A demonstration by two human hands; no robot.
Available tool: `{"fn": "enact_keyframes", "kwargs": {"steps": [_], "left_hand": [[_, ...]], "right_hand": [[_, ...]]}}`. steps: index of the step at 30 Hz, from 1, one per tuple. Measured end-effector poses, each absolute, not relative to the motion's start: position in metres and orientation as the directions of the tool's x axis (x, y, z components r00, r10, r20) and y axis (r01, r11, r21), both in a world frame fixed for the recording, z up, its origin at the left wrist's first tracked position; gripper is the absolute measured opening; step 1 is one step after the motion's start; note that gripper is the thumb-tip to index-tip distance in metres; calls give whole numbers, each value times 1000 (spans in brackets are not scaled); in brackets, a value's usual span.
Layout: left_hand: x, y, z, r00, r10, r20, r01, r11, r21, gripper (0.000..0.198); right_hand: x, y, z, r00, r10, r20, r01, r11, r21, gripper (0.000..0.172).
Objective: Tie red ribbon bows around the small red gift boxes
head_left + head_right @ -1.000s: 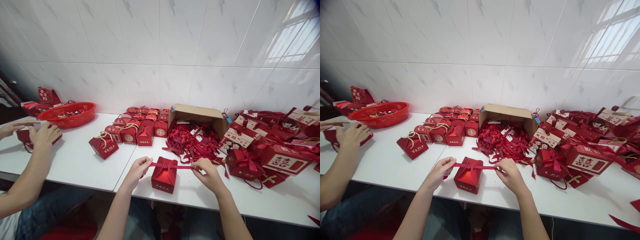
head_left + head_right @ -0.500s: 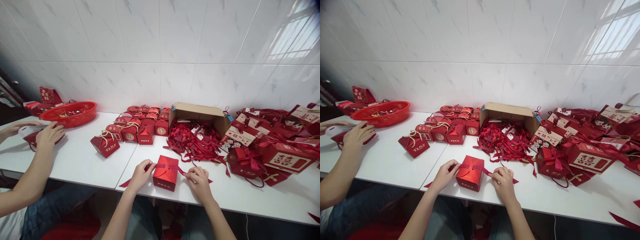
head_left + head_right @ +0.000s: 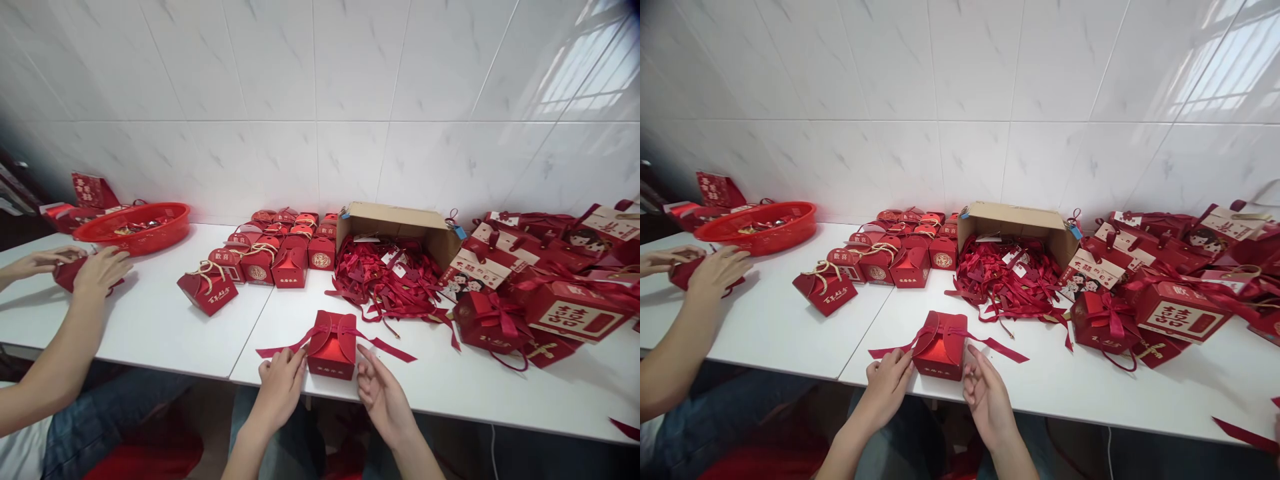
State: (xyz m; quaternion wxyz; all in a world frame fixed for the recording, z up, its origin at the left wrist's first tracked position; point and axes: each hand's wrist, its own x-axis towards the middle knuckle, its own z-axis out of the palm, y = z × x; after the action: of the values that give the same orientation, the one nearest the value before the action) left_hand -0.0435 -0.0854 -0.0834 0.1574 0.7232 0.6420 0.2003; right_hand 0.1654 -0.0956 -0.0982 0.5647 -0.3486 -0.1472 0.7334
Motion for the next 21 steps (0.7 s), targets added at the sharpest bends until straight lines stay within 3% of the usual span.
{"fn": "enact_keyframes", "kwargs": {"steps": [2,4,6,8,11,13,18,21], "left_hand": [[-44,-76,-88,31,994,105,847,-82,525,38],[-46,-66,-90,-84,992,96,762,2,648,37],[-49,-57,-88,-172,985,32,533,66,844,40],[-52,-51,-84,-179,984,-21,158,49,986,47],[-56,-45,-74,-154,988,-19,-331,-33,943,48],[-58,-42,-68,-140,990,-31,-470,-39,882,43],[-61,-34,-55,-227,974,-26,-536,-102,838,22],[-61,-34,-41,-298,953,61,-496,-209,843,17]], "right_hand": [[169,-85,-95,-137,921,-365,-830,-308,-465,22],[176,-75,-91,-126,914,-386,-887,-278,-368,22],[185,-67,-87,-93,910,-403,-921,-233,-314,19],[193,-60,-83,-65,912,-405,-941,-192,-280,13],[200,-52,-77,-71,931,-358,-945,-178,-274,7],[202,-48,-72,-71,947,-313,-933,-174,-315,8],[203,-43,-61,48,974,-223,-870,-69,-488,20],[207,-41,-54,210,967,-148,-757,65,-650,23]]}}
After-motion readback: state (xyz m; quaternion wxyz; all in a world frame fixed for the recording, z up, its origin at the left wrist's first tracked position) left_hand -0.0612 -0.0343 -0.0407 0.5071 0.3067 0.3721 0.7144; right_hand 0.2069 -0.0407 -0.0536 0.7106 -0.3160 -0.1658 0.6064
